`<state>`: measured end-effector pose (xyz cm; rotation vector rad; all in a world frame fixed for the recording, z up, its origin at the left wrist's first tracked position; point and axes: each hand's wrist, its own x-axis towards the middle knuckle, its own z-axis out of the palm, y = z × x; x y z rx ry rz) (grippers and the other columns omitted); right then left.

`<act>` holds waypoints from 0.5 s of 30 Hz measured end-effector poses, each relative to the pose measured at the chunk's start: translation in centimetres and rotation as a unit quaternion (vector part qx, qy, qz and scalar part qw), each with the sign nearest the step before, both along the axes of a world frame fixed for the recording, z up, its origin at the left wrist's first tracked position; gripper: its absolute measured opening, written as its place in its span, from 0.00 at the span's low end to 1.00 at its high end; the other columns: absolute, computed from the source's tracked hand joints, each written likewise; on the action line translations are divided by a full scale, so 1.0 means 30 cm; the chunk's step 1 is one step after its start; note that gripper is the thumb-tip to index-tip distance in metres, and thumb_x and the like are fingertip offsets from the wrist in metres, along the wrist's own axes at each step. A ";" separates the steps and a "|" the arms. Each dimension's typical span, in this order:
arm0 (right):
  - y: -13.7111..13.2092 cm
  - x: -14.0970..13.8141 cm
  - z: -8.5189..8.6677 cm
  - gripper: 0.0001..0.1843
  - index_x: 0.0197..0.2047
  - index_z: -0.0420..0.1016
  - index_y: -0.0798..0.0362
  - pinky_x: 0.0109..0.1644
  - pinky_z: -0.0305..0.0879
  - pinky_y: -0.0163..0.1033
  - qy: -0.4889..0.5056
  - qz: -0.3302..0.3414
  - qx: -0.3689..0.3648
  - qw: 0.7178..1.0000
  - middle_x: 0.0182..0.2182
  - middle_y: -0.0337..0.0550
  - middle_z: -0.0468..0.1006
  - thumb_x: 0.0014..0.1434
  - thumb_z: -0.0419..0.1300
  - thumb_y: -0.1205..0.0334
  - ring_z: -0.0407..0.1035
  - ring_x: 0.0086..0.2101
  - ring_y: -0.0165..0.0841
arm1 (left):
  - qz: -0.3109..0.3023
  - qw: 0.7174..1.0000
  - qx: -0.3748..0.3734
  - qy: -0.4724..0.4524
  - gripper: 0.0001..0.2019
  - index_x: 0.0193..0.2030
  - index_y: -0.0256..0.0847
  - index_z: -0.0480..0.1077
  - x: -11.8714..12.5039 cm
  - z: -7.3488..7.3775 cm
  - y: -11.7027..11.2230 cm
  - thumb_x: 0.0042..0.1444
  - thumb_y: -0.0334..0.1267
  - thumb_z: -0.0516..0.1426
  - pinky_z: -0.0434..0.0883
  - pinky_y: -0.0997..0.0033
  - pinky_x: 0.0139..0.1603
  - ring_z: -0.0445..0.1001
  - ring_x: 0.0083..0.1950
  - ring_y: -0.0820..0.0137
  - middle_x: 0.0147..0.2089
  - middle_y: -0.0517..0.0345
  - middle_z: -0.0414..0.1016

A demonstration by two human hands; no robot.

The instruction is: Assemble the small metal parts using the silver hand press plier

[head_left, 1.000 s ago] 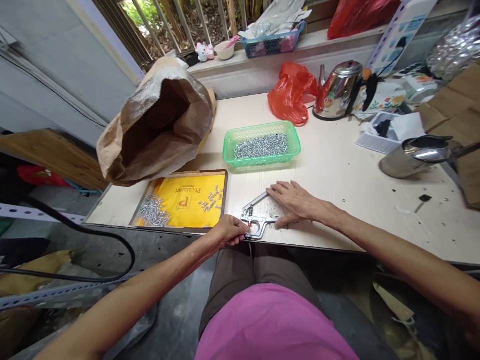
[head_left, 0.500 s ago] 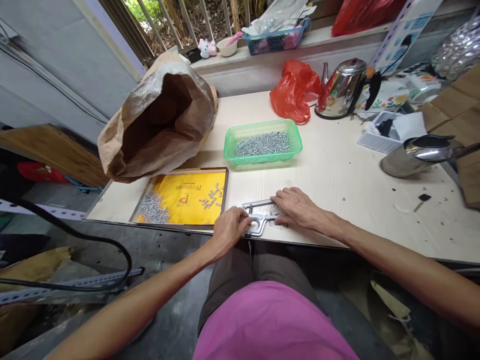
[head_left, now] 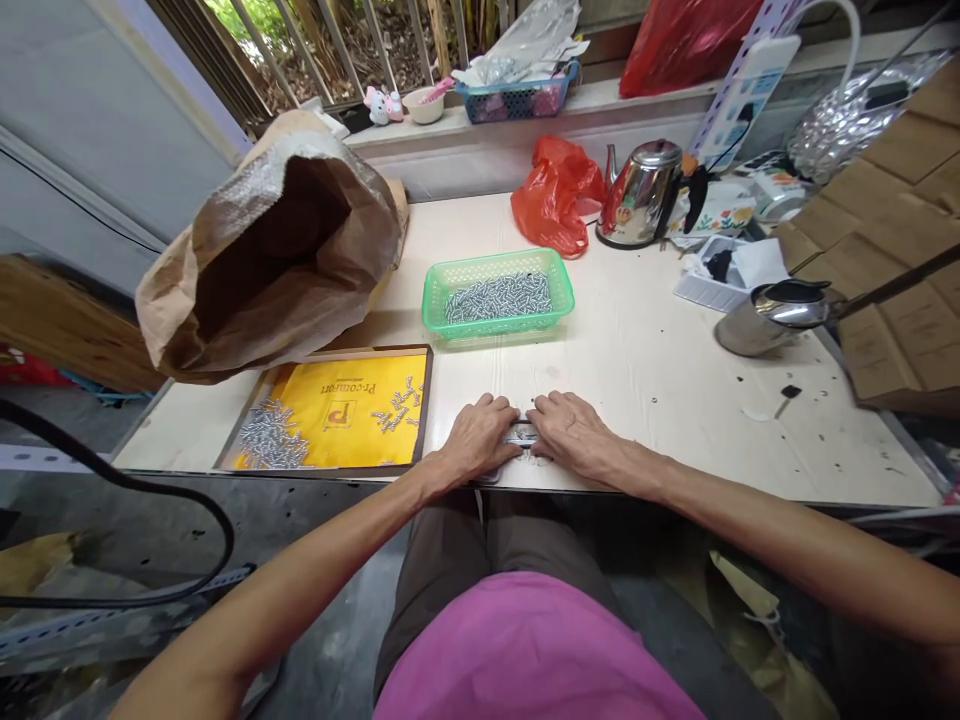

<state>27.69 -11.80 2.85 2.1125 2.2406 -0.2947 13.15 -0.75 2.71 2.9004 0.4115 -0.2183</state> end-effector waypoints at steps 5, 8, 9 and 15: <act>-0.017 -0.036 -0.047 0.12 0.40 0.72 0.54 0.41 0.57 0.41 0.012 -0.018 0.008 1.000 0.37 0.49 0.74 0.66 0.48 0.66 0.66 0.38 0.38 | 0.037 0.999 -0.014 0.008 0.07 0.41 0.41 0.72 -0.001 0.005 -0.027 0.59 0.39 0.56 0.67 0.63 0.43 0.67 0.47 0.61 0.42 0.52 0.72; -0.016 -0.015 -0.027 0.12 0.43 0.73 0.55 0.42 0.58 0.41 0.005 -0.031 0.014 0.999 0.39 0.50 0.74 0.65 0.51 0.60 0.66 0.40 0.39 | 0.039 0.999 -0.013 0.011 0.09 0.43 0.40 0.72 0.001 0.009 -0.023 0.58 0.40 0.57 0.68 0.62 0.45 0.68 0.48 0.60 0.43 0.51 0.72; -0.013 0.001 -0.016 0.13 0.45 0.73 0.56 0.43 0.58 0.41 0.008 -0.027 0.018 0.999 0.40 0.51 0.74 0.64 0.54 0.57 0.66 0.42 0.40 | 0.043 0.999 -0.007 0.004 0.11 0.46 0.39 0.71 -0.002 0.006 -0.025 0.58 0.40 0.58 0.69 0.61 0.46 0.68 0.49 0.59 0.44 0.51 0.73; 0.039 0.101 -0.006 0.18 0.53 0.70 0.58 0.46 0.58 0.40 0.091 0.041 0.040 0.994 0.44 0.51 0.73 0.66 0.50 0.56 0.66 0.43 0.37 | 0.067 0.991 0.029 -0.116 0.19 0.61 0.36 0.62 -0.055 -0.077 -0.153 0.63 0.35 0.52 0.61 0.54 0.64 0.56 0.68 0.56 0.66 0.45 0.60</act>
